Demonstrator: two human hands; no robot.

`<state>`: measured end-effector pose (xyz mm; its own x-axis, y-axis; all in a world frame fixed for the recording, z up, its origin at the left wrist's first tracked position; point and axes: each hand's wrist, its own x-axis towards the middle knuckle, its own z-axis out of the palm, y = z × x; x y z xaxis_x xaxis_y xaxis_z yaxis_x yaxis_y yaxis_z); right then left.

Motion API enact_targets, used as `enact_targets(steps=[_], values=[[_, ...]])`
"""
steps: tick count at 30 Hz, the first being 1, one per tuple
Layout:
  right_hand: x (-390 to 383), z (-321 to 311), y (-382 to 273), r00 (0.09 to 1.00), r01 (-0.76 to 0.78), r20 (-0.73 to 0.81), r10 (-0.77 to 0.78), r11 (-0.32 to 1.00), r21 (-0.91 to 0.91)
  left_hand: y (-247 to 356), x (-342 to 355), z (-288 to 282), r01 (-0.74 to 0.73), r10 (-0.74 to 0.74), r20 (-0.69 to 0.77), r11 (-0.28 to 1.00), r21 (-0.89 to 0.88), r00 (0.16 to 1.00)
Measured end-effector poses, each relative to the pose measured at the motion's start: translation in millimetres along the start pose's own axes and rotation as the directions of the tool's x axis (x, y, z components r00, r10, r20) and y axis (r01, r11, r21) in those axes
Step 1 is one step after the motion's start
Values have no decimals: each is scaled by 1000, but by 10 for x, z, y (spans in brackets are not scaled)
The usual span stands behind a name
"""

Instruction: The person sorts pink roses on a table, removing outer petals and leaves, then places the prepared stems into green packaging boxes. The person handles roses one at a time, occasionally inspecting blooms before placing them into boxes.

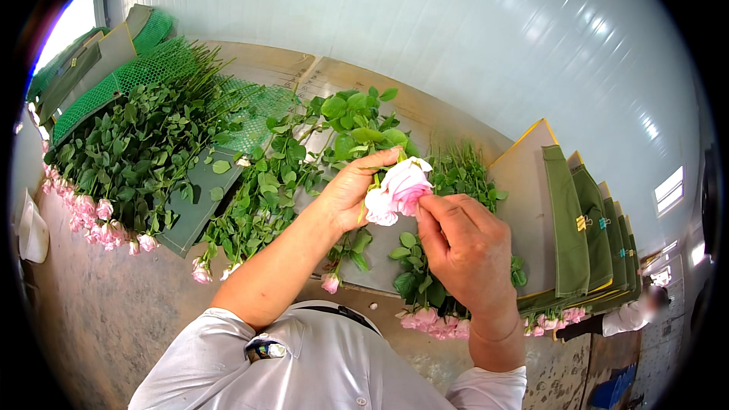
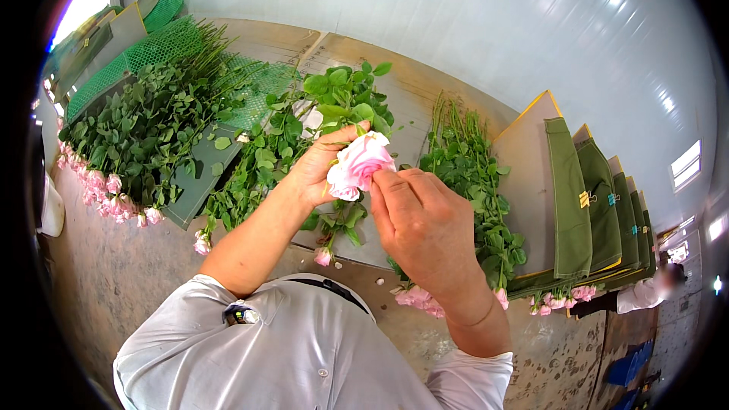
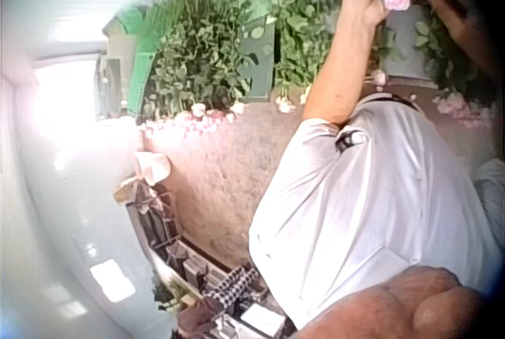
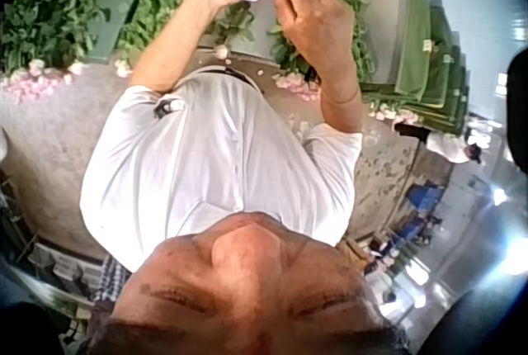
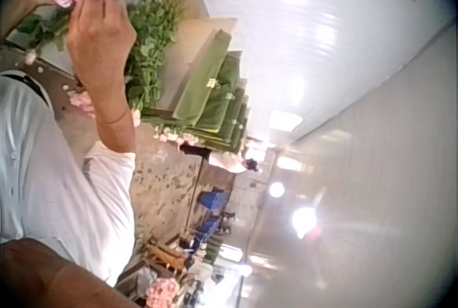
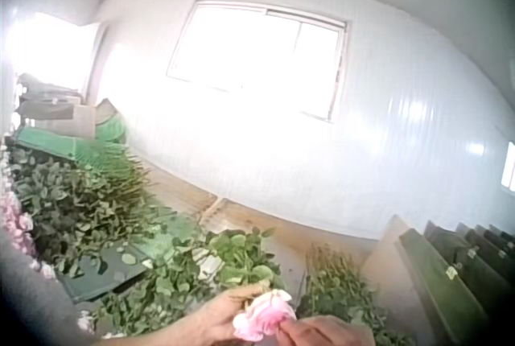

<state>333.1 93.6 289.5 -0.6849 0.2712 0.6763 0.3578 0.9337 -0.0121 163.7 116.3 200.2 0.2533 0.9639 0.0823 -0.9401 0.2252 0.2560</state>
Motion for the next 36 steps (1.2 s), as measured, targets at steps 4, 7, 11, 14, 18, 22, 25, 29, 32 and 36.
enact_targets(steps=[4,7,11,14,18,22,25,29,32,36], values=[[-5,-22,-4,999,12,43,-10,999,-48,-4,-16,24,11,-12,7,1000,9,1000],[1,-59,-7,994,-3,109,10,998,-67,-28,-16,17,-8,9,-32,1000,27,999],[-34,-82,-7,980,-98,175,93,995,19,-31,-26,-34,-3,3,-14,1000,-12,1000],[-178,-105,-138,957,-175,287,42,873,455,49,-100,-98,-53,58,34,991,-125,998],[-476,57,-314,829,-288,549,-108,759,584,68,-119,-60,-98,108,84,988,-116,991],[-622,325,-275,833,-315,551,-49,777,546,102,-152,-83,-131,140,85,985,-112,986],[-648,394,-202,838,-351,545,17,782,515,113,-185,-110,-140,148,76,984,-107,986],[-694,446,-118,863,-383,497,90,757,529,106,-196,-94,-138,148,106,986,-88,983],[-677,427,-97,906,-382,388,170,723,576,76,-167,-86,-124,134,123,988,-88,983],[-518,290,-124,908,-417,267,322,658,626,27,-174,-73,-142,146,87,988,-57,985]])
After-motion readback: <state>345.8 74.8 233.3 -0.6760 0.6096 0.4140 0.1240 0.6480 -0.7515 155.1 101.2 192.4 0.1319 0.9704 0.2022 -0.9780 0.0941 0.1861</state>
